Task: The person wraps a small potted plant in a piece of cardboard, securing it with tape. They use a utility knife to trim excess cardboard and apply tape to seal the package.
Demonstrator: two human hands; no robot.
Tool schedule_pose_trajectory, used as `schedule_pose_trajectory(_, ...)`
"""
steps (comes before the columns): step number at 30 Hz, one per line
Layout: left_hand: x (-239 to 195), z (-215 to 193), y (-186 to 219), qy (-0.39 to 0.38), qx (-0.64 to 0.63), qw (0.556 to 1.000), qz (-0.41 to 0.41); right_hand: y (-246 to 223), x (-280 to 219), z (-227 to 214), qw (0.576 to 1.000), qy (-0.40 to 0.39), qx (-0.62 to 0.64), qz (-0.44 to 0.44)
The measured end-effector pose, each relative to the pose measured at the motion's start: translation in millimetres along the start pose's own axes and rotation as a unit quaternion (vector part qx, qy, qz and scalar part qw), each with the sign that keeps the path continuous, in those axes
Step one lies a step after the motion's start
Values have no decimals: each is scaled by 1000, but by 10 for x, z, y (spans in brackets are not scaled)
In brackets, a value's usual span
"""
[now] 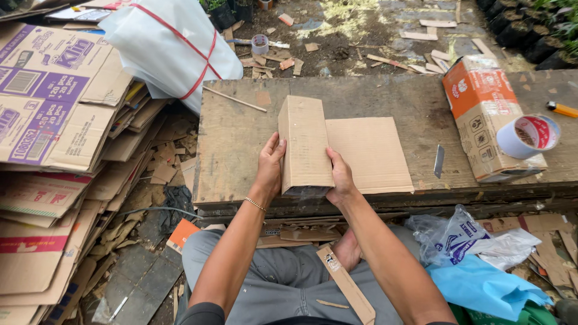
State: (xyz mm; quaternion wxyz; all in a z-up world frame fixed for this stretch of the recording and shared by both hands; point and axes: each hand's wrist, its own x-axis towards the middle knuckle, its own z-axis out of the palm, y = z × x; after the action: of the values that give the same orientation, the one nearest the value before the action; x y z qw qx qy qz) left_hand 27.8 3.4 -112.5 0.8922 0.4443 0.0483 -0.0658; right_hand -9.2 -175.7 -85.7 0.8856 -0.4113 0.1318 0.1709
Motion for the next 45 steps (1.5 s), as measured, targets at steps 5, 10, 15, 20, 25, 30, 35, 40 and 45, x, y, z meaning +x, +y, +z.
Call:
schedule_pose_trajectory(5, -131, -23, 17, -64, -58, 995, 44, 21, 68, -80, 998, -3, 58, 14)
schedule_pose_trajectory(10, -162, 133, -105, -24, -78, 995, 60, 22, 56, -217, 993, -44, 112, 14)
schedule_pose_trajectory(15, -190, 209, -68, -36, -44, 998, 6, 48, 27, -320, 990, -44, 137, -1)
schedule_pose_trajectory(20, -270, 357, -1, -77, -114, 991, -2, 36, 4, -346, 984, -53, 165, -34)
schedule_pose_trajectory(25, -308, 521, -12, -78, -116, 990, 3, -7, -12, -386, 992, -42, 119, 0)
schedule_pose_trajectory(30, -301, 574, 4, -90, -117, 989, 6, -194, -2, -562, 949, 48, -300, -90)
schedule_pose_trajectory(35, -215, 756, -151, -75, -11, 997, -6, -367, -105, -761, 666, 153, -656, -319)
schedule_pose_trajectory(40, -169, 815, -248, -105, 111, 987, 45, -453, -174, -714, 646, 199, -677, -291)
schedule_pose_trajectory(45, -264, 784, -304, -122, 178, 970, 115, -456, -120, -749, 661, 223, -681, -223)
